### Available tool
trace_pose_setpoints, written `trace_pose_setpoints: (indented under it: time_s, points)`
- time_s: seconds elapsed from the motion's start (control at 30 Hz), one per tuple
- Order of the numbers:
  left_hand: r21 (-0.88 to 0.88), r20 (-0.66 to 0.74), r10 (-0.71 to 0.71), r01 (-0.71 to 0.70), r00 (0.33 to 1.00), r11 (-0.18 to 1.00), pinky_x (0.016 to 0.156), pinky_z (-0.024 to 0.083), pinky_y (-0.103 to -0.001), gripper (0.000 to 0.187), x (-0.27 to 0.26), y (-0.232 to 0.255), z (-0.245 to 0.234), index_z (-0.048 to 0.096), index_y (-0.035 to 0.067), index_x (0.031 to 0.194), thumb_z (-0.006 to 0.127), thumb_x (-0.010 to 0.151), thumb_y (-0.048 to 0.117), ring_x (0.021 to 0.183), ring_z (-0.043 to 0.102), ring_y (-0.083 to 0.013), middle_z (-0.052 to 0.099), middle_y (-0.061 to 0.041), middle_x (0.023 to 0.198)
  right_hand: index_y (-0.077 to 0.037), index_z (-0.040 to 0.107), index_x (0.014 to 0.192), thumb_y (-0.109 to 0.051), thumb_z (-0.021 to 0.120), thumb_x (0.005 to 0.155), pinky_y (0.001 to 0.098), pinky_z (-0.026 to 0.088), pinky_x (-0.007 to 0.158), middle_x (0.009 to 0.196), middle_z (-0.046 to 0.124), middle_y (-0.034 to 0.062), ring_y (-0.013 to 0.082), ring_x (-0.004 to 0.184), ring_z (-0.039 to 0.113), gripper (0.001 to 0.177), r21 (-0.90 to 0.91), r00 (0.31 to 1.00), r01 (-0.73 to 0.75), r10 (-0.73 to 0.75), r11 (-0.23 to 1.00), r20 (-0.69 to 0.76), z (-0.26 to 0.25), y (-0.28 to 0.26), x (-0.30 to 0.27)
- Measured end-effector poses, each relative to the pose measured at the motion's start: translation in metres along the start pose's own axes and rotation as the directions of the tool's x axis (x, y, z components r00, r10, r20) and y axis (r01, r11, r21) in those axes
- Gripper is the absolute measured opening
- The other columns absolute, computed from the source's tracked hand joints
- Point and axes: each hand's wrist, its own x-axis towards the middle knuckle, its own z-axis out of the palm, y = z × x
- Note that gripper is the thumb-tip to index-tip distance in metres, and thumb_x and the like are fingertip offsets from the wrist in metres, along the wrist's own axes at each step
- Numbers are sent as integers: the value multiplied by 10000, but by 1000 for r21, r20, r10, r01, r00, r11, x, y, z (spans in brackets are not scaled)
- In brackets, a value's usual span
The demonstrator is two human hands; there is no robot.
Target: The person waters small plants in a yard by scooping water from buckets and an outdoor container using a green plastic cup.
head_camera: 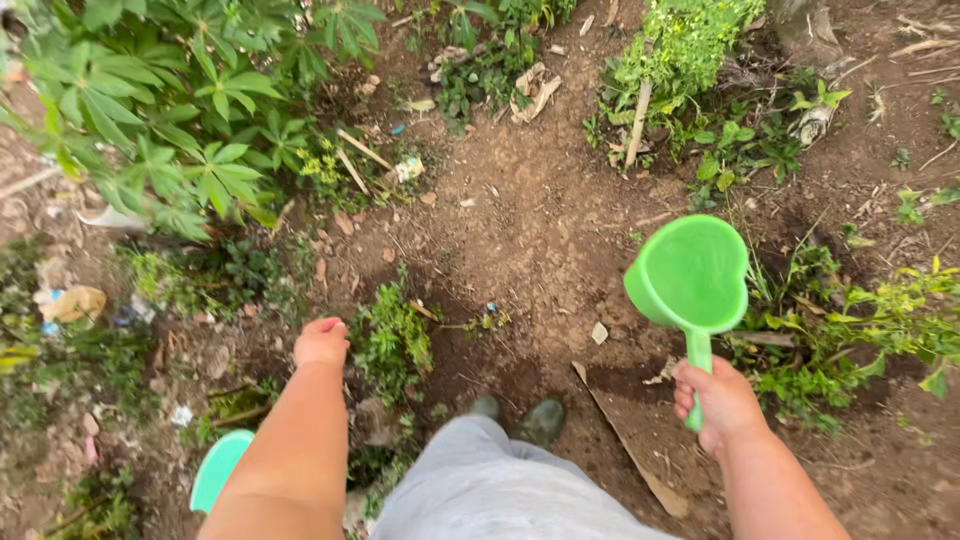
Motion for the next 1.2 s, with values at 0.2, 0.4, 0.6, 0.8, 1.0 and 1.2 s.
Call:
trace_pose_setpoints:
  time_s: [0.2, 0.4, 0.6, 0.8, 1.0, 1.2]
  points:
    - [-2, 1, -103, 103, 995, 995, 660, 542, -351, 249, -29, -28, -28, 737, 83, 1186, 674, 960, 168, 784, 709, -165, 760, -89, 984, -72, 517, 938, -32, 635, 862, 323, 377, 459, 673, 462, 24, 147, 520, 444, 146, -80, 999, -11, 13, 997, 33, 32, -36, 14]
    - [-22, -78, -176, 175, 981, 984, 637, 541, -330, 264, 21, -58, -56, 733, 64, 1191, 680, 945, 142, 739, 707, -174, 741, -68, 967, -44, 535, 934, -41, 608, 877, 324, 383, 454, 663, 448, 33, 151, 511, 436, 93, -82, 998, 22, -16, 996, 67, 83, -55, 37]
    - [-251, -78, -220, 195, 972, 948, 615, 533, -305, 235, 58, -38, -83, 704, 54, 1194, 642, 974, 111, 753, 683, -180, 719, -66, 979, -90, 516, 936, -36, 623, 882, 303, 376, 470, 675, 442, 6, 123, 541, 436, 131, -45, 995, 22, -18, 999, 94, 139, -72, 58]
    - [-237, -53, -260, 241, 964, 941, 640, 528, -295, 248, 72, 31, -81, 685, 86, 1236, 609, 1009, 150, 805, 672, -171, 713, -48, 1053, -107, 514, 933, -33, 620, 869, 308, 365, 469, 675, 447, 5, 129, 535, 427, 144, -141, 994, 5, 10, 990, 106, 173, -97, 72]
    - [-271, -4, -252, 242, 968, 932, 698, 544, -291, 267, 91, 63, -60, 644, 93, 1270, 615, 1018, 179, 843, 672, -154, 701, -28, 1091, -74, 523, 897, -30, 622, 854, 317, 370, 473, 674, 454, 16, 142, 529, 434, 117, -188, 980, 30, 8, 982, 198, 188, -126, 103]
    - [-304, -21, -292, 272, 956, 913, 675, 520, -294, 259, 116, 76, -52, 654, 91, 1262, 610, 1035, 207, 846, 656, -173, 697, -52, 1107, -94, 523, 884, -39, 627, 847, 324, 358, 466, 666, 452, 12, 136, 521, 430, 123, -286, 980, -6, 63, 958, 190, 216, -168, 132]
